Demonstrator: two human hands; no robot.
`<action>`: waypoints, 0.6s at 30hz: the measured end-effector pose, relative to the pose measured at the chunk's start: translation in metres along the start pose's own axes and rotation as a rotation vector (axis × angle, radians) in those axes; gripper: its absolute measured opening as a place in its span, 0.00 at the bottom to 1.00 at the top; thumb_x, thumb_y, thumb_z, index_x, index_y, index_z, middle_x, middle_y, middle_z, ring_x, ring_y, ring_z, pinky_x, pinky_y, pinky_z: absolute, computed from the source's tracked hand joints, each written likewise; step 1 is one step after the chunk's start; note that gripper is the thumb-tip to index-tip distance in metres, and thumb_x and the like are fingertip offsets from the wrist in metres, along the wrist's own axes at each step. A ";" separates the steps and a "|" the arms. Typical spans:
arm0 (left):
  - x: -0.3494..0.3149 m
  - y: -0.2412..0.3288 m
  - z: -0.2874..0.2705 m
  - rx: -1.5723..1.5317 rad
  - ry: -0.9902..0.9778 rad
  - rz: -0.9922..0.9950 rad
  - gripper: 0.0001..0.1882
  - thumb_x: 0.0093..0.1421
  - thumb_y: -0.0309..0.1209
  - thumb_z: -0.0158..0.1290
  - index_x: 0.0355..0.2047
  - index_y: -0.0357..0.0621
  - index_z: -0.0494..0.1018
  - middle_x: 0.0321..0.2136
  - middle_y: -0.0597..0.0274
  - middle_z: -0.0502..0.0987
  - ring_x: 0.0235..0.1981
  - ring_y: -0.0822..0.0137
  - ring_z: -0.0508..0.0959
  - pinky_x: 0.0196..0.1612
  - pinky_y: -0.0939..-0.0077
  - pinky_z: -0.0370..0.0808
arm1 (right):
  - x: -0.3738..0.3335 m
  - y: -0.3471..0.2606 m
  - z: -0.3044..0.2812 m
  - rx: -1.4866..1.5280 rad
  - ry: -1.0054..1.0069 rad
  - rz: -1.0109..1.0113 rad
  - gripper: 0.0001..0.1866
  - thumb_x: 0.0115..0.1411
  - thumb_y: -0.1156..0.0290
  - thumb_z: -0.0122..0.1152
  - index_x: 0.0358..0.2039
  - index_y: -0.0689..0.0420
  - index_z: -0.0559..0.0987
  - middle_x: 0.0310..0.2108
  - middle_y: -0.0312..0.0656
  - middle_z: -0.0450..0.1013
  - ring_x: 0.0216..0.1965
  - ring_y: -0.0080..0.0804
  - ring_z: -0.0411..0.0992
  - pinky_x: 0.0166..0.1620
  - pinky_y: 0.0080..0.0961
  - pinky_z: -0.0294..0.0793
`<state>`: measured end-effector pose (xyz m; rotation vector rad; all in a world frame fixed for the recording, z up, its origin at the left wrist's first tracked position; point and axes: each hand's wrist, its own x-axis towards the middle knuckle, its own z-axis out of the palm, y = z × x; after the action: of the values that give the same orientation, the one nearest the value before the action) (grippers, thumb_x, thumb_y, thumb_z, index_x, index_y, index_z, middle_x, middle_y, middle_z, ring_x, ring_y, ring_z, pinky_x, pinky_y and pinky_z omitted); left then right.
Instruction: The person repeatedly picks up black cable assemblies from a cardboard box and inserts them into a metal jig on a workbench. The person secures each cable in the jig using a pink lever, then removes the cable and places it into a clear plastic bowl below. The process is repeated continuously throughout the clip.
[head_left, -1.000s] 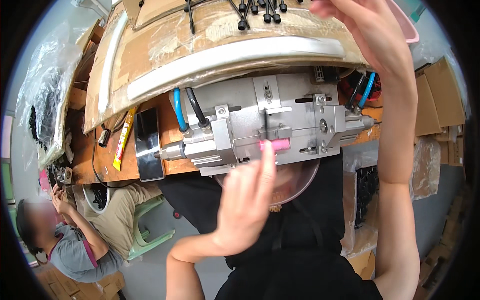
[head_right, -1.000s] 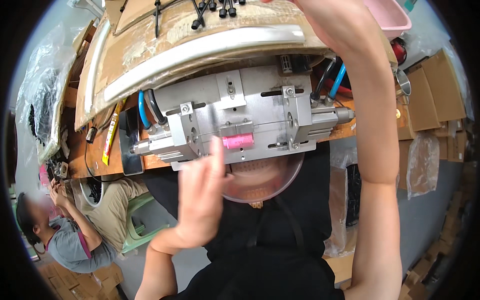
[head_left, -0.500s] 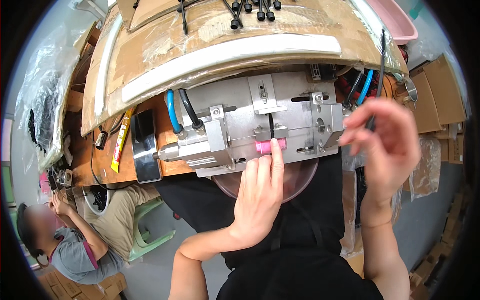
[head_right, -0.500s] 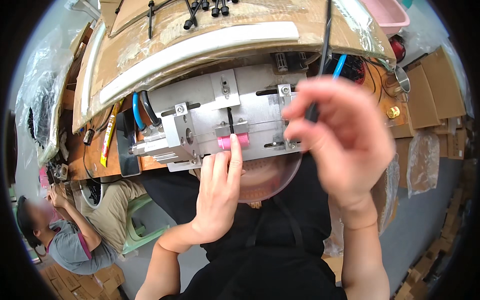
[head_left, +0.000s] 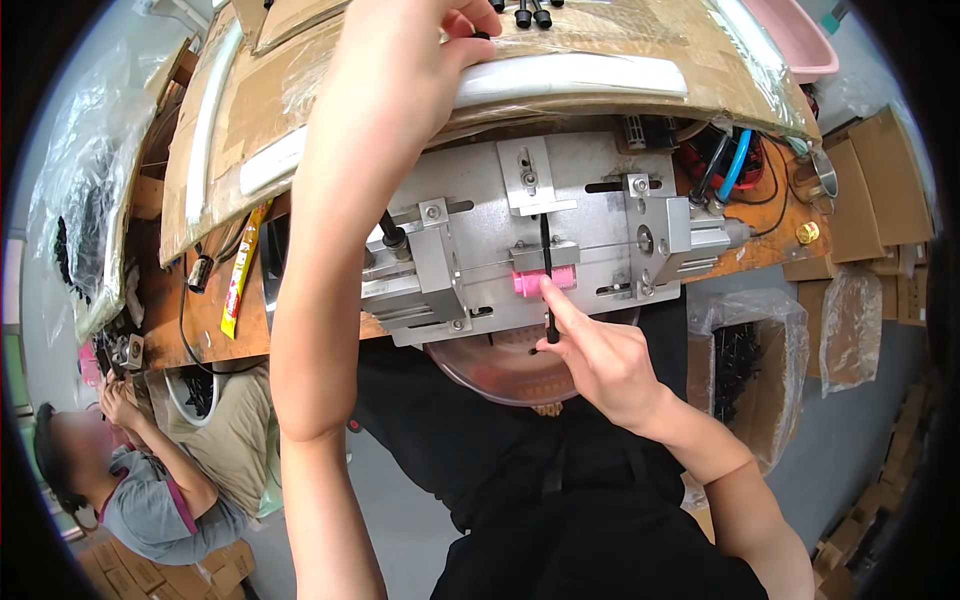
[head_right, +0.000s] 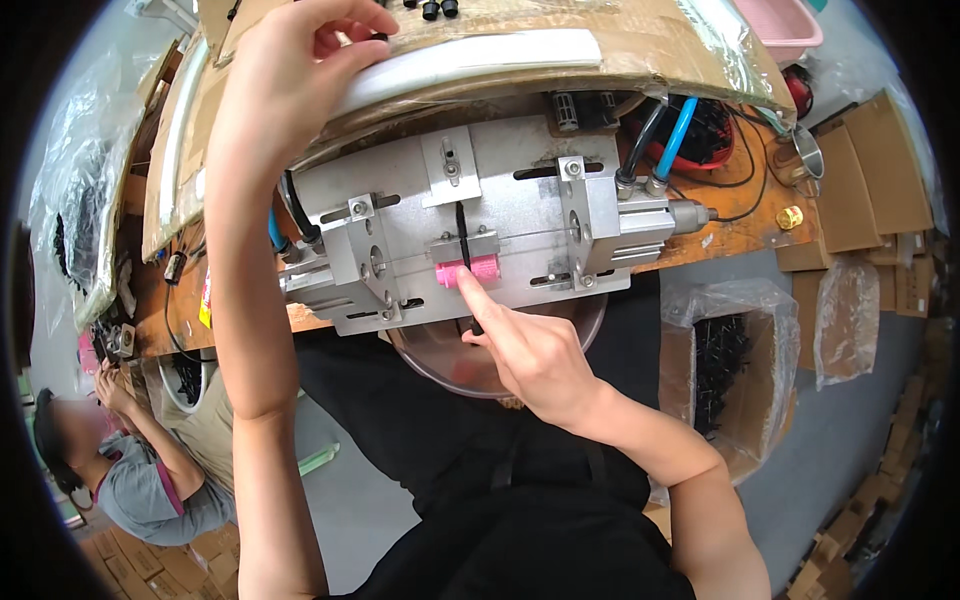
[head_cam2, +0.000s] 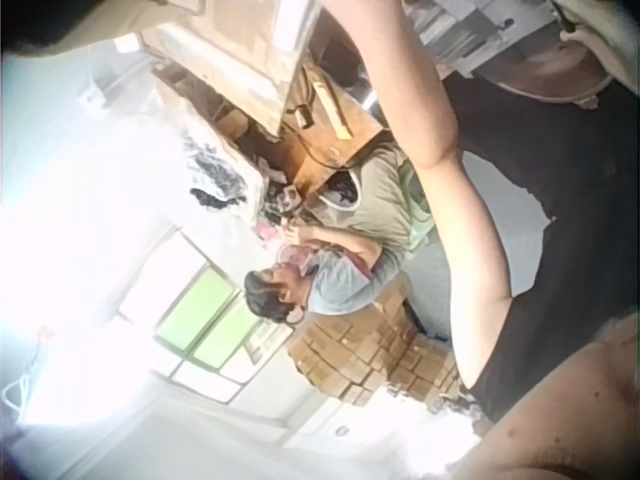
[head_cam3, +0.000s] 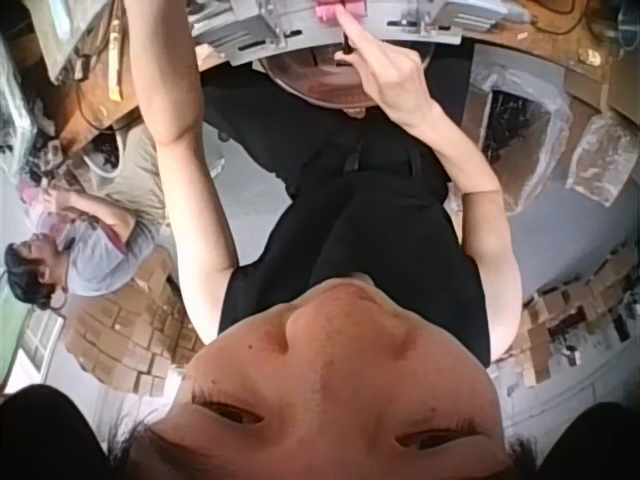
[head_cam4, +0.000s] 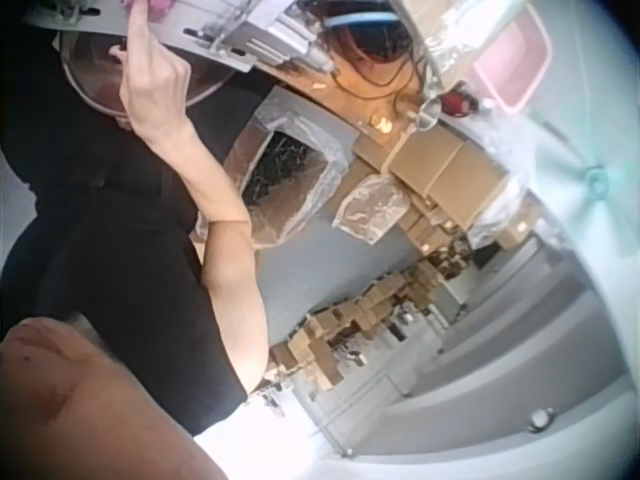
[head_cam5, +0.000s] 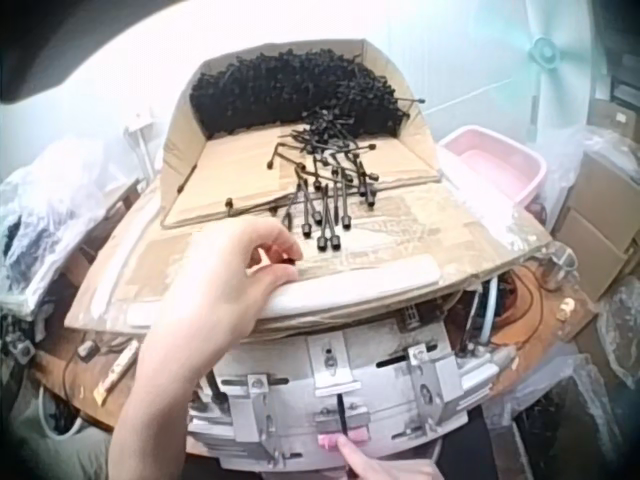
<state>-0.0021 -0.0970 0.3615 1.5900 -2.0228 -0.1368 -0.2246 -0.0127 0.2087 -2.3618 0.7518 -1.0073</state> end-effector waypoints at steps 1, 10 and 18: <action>-0.005 -0.011 0.008 0.018 0.101 0.033 0.13 0.56 0.25 0.58 0.42 0.41 0.76 0.33 0.58 0.78 0.34 0.65 0.74 0.41 0.73 0.71 | 0.001 0.000 0.000 -0.005 -0.019 0.005 0.36 0.50 0.83 0.65 0.61 0.68 0.66 0.33 0.49 0.77 0.24 0.35 0.76 0.28 0.29 0.75; -0.154 0.058 0.061 0.097 0.068 -0.032 0.35 0.46 0.17 0.55 0.58 0.29 0.66 0.39 0.55 0.73 0.38 0.61 0.73 0.44 0.67 0.69 | 0.014 -0.011 -0.051 -0.019 0.054 0.187 0.33 0.50 0.74 0.72 0.57 0.62 0.73 0.27 0.40 0.74 0.17 0.25 0.66 0.21 0.24 0.67; -0.161 0.074 0.116 0.180 -0.092 -0.043 0.38 0.49 0.18 0.52 0.62 0.25 0.58 0.35 0.57 0.67 0.37 0.61 0.70 0.44 0.71 0.72 | 0.008 -0.007 -0.066 0.118 0.261 0.341 0.22 0.64 0.72 0.58 0.58 0.65 0.71 0.28 0.38 0.76 0.21 0.12 0.63 0.23 0.10 0.60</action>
<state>-0.0989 0.0433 0.2359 1.7681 -2.1227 -0.0458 -0.2679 -0.0254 0.2581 -1.9377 1.1148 -1.1811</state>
